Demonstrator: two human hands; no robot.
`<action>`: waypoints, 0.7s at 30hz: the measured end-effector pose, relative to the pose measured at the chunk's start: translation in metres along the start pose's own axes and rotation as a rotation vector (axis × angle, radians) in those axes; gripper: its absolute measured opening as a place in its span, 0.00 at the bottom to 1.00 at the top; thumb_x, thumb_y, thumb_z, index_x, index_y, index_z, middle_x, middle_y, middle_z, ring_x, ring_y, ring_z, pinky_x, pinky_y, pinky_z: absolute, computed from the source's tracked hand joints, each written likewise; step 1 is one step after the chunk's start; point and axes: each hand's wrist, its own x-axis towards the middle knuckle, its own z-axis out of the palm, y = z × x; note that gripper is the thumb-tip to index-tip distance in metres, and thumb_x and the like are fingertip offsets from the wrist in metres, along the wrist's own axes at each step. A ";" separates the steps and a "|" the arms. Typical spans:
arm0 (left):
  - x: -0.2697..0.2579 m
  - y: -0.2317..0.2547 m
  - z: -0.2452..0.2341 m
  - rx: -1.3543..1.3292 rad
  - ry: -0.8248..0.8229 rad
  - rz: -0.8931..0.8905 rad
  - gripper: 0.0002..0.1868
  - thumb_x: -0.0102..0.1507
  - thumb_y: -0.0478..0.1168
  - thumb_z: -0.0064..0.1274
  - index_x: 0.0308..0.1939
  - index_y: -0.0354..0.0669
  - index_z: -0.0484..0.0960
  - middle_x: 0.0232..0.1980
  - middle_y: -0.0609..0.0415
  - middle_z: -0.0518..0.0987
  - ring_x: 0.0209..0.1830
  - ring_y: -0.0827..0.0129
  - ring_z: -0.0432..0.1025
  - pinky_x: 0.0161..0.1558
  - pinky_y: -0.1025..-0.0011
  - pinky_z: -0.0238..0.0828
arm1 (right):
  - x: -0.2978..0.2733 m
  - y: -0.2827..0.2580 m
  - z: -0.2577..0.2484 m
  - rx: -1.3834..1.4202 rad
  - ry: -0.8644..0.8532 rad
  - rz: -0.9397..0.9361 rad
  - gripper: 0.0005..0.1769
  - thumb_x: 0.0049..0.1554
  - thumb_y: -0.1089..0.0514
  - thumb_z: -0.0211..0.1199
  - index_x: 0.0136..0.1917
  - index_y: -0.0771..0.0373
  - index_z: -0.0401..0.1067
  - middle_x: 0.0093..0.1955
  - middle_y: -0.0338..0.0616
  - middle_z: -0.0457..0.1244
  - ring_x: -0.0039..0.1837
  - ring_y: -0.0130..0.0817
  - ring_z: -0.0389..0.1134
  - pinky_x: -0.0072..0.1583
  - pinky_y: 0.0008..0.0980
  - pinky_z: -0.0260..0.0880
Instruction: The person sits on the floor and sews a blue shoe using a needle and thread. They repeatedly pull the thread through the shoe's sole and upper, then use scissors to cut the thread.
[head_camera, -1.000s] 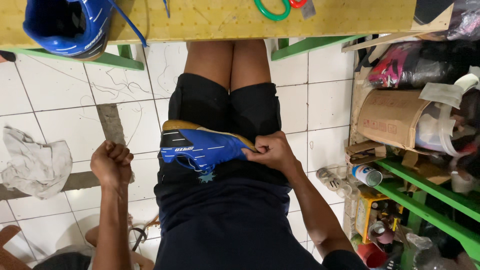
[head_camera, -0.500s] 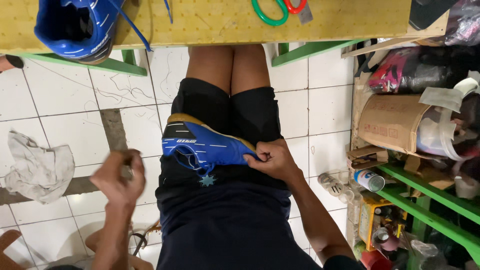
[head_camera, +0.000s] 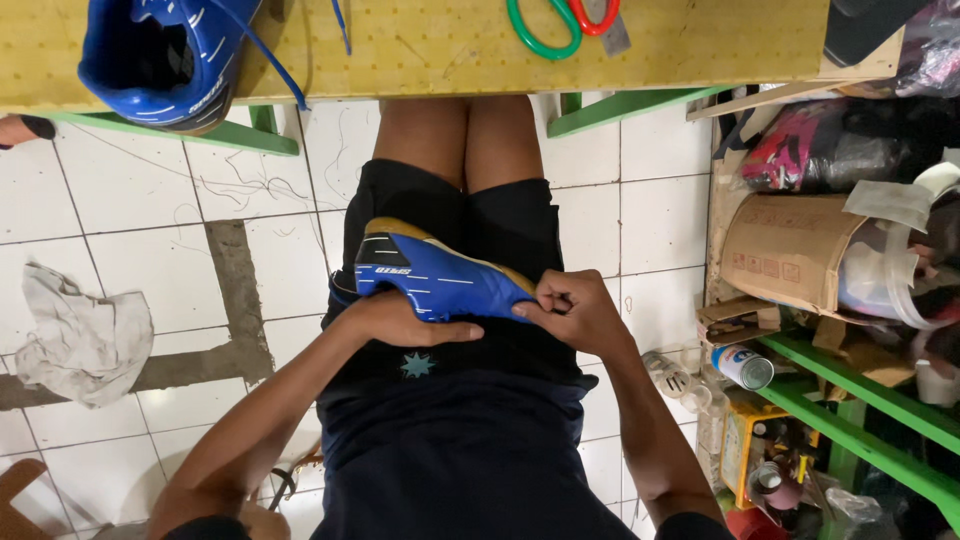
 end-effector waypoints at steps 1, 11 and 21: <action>-0.004 -0.003 0.004 0.001 -0.004 0.002 0.17 0.68 0.45 0.56 0.53 0.35 0.85 0.49 0.34 0.85 0.52 0.48 0.81 0.56 0.49 0.78 | -0.004 0.006 -0.007 -0.002 0.004 0.001 0.23 0.52 0.61 0.77 0.29 0.57 0.62 0.18 0.30 0.45 0.23 0.25 0.46 0.30 0.26 0.50; -0.013 -0.034 0.025 0.090 0.061 0.075 0.14 0.71 0.44 0.52 0.42 0.37 0.86 0.35 0.40 0.84 0.40 0.58 0.82 0.48 0.62 0.82 | -0.029 -0.070 -0.030 -0.324 0.168 0.432 0.16 0.63 0.64 0.59 0.63 0.62 0.79 0.59 0.56 0.69 0.60 0.53 0.71 0.61 0.46 0.70; -0.010 -0.024 0.023 -0.008 0.065 0.044 0.15 0.71 0.43 0.52 0.36 0.37 0.85 0.30 0.45 0.84 0.32 0.63 0.81 0.43 0.65 0.82 | -0.034 -0.047 -0.015 -0.110 0.117 0.261 0.11 0.59 0.62 0.67 0.53 0.54 0.86 0.35 0.44 0.73 0.28 0.28 0.66 0.32 0.29 0.62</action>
